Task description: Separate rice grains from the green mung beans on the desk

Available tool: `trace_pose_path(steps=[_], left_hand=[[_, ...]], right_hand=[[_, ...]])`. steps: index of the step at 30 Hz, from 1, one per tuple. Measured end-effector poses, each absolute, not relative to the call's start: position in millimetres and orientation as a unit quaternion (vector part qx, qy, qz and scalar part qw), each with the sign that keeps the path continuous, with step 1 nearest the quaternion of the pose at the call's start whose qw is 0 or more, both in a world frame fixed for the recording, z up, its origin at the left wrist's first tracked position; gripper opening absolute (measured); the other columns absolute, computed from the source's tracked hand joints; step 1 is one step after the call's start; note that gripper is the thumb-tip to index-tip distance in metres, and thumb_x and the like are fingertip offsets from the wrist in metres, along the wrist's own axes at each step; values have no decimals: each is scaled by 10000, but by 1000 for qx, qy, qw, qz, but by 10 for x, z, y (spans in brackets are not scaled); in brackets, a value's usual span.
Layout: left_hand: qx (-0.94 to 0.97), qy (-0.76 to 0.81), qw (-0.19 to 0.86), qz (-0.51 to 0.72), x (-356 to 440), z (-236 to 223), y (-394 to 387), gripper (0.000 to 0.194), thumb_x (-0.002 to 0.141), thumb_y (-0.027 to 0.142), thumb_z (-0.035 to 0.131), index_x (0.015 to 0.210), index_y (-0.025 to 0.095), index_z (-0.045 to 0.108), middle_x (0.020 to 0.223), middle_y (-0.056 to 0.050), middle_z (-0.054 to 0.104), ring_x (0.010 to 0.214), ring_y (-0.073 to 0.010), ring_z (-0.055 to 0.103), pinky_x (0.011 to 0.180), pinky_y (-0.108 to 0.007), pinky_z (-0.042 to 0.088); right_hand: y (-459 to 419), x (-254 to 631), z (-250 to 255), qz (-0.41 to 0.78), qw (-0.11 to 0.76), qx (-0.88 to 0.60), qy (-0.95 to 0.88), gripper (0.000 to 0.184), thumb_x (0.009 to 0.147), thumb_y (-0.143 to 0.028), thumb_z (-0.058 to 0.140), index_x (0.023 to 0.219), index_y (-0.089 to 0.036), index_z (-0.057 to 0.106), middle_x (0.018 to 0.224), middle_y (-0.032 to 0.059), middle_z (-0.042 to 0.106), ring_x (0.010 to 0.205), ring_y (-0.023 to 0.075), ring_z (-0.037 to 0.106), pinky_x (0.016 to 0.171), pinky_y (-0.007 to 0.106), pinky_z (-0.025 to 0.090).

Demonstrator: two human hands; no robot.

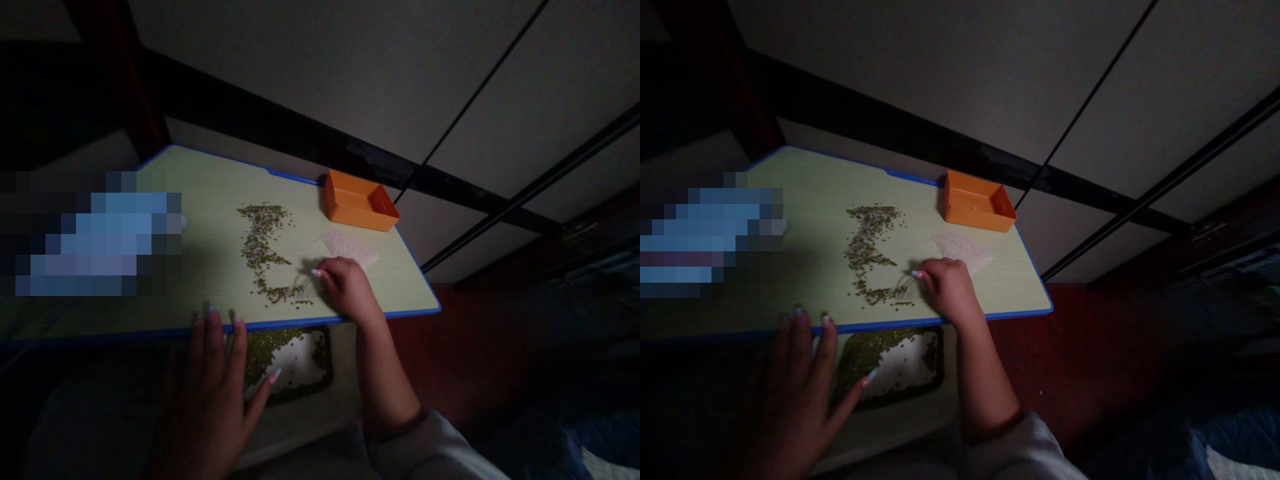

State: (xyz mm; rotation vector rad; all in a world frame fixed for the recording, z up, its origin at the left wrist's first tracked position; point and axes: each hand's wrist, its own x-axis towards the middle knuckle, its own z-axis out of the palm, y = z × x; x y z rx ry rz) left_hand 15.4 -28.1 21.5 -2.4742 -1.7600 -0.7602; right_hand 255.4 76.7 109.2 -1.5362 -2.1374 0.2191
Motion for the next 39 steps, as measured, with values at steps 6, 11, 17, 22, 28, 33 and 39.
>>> trace_pose_path(steps=[6, 11, 17, 22, 28, 33, 39], left_hand=[[-795, -552, 11, -253, 157, 210, -258, 890, 999, 455, 394, 1650, 219, -165, 1768, -136, -219, 1633, -486, 34, 1175, -768, 317], [-794, -549, 12, -261, 162, 204, -245, 899, 990, 466, 413, 1660, 212, -131, 1776, -147, -193, 1633, -486, 40, 1181, -762, 324], [-796, -548, 6, -257, 135, 201, -248, 941, 971, 453, 453, 1656, 227, -150, 1776, -150, -198, 1633, -486, 31, 1214, -751, 296], [-798, -551, -5, -245, 121, 195, -251, 954, 969, 443, 474, 1656, 235, -153, 1776, -159, -192, 1634, -482, 29, 1216, -744, 301], [-797, -553, -5, -241, 125, 195, -256, 941, 974, 443, 459, 1654, 239, -159, 1776, -158, -196, 1634, -481, 18, 1217, -746, 294], [-797, -554, 4, -242, 127, 199, -258, 912, 989, 445, 428, 1655, 226, -155, 1775, -174, -180, 1632, -487, 26, 1196, -760, 305], [-801, -543, 8, -252, 117, 185, -253, 918, 987, 473, 438, 1661, 214, -129, 1776, -156, -186, 1640, -460, 0, 1224, -735, 279]], right_hand=[[730, 2576, 1121, 94, 241, -558, -789, 198, 1003, -170, 619, 820, -188, 692, 794, 40, 722, 757, 173, 627, 747, 284, 410], [706, 2583, 1123, 98, 239, -552, -793, 194, 995, -168, 625, 814, -188, 691, 787, 37, 715, 757, 172, 629, 760, 291, 416], [707, 2558, 1131, 103, 239, -555, -790, 187, 1000, -168, 617, 832, -182, 697, 799, 44, 721, 768, 177, 633, 767, 295, 423], [667, 2512, 1157, 100, 215, -562, -792, 226, 1007, -208, 617, 791, -195, 683, 754, 23, 697, 735, 168, 612, 770, 289, 420], [616, 2492, 1195, 144, 205, -549, -797, 234, 1002, -196, 615, 772, -188, 656, 765, 24, 684, 736, 153, 601, 706, 255, 401], [633, 2481, 1195, 170, 200, -549, -794, 249, 998, -163, 600, 751, -187, 611, 749, 11, 664, 703, 139, 566, 676, 245, 385], [652, 2489, 1184, 180, 205, -538, -797, 243, 988, -135, 584, 752, -187, 611, 753, 7, 665, 716, 139, 569, 687, 245, 397]])
